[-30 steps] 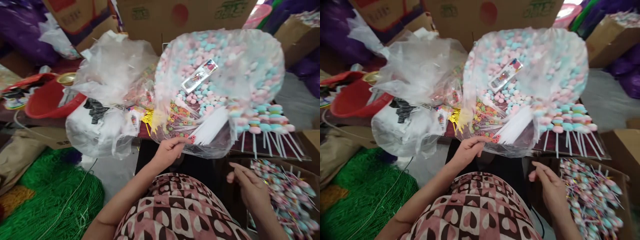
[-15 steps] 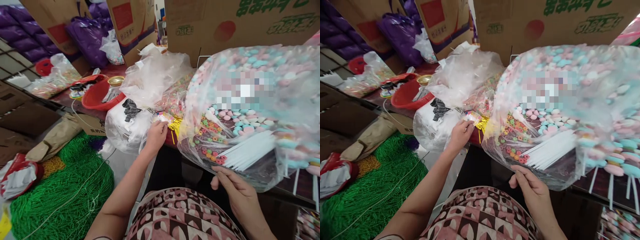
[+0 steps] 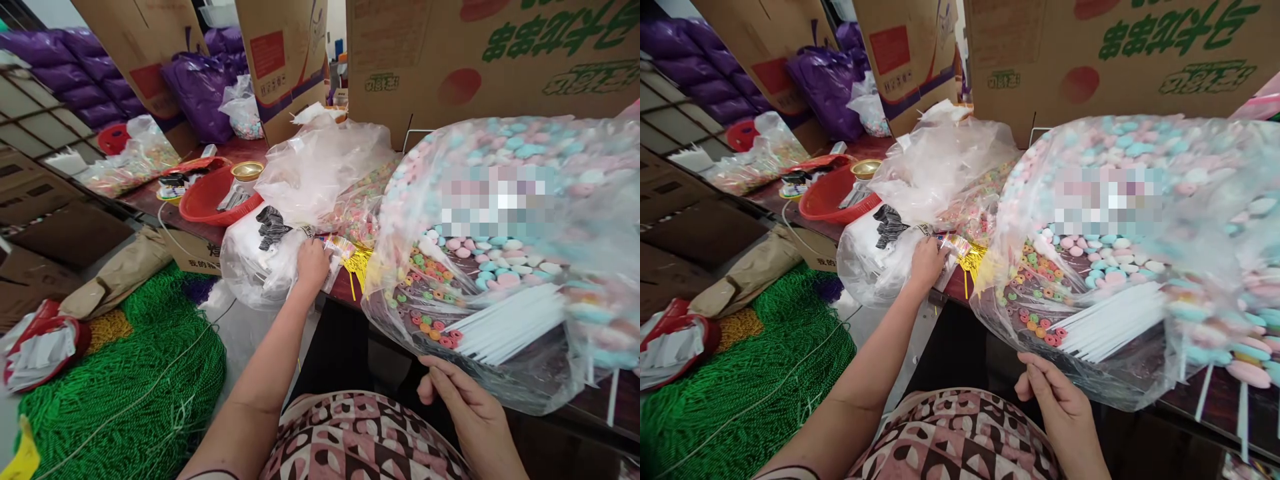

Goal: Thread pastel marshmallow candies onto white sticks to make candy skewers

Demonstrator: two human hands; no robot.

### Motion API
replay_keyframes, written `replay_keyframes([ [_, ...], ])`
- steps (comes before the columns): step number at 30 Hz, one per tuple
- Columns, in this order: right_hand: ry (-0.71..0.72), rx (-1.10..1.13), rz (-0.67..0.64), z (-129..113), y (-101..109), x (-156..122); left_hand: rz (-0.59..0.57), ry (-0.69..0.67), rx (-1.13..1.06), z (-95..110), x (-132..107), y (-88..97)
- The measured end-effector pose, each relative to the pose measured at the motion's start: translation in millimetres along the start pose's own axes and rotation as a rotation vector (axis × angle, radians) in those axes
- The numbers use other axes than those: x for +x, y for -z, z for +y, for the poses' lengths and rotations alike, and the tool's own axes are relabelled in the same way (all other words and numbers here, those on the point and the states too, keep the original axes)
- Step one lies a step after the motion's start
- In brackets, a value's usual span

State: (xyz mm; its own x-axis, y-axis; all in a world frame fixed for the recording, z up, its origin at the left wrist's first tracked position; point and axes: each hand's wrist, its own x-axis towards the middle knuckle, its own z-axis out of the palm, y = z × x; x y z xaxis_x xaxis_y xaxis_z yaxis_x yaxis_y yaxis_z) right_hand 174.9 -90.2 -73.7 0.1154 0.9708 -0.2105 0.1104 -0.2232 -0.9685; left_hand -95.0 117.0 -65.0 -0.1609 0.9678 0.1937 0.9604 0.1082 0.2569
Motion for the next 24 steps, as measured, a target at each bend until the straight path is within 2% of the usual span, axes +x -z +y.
replay_keyframes([
  [6, 0.022, -0.001, -0.016, 2.8, -1.5, 0.9, 0.02, 0.016, -0.021, -2.9, 2.9, -0.8],
  [11, 0.005, 0.029, -0.033, -4.5, -5.3, 0.8, 0.026, 0.016, -0.036, -4.0, 0.7, 2.4],
  [15, -0.024, 0.077, 0.007, -11.8, -13.1, -5.0, 0.023, 0.019, -0.022, -2.3, 0.0, 1.8],
  [24, -0.075, 0.122, -0.016, -8.5, -18.5, -10.4, -0.041, 0.054, 0.078, 0.2, 8.0, -0.5],
])
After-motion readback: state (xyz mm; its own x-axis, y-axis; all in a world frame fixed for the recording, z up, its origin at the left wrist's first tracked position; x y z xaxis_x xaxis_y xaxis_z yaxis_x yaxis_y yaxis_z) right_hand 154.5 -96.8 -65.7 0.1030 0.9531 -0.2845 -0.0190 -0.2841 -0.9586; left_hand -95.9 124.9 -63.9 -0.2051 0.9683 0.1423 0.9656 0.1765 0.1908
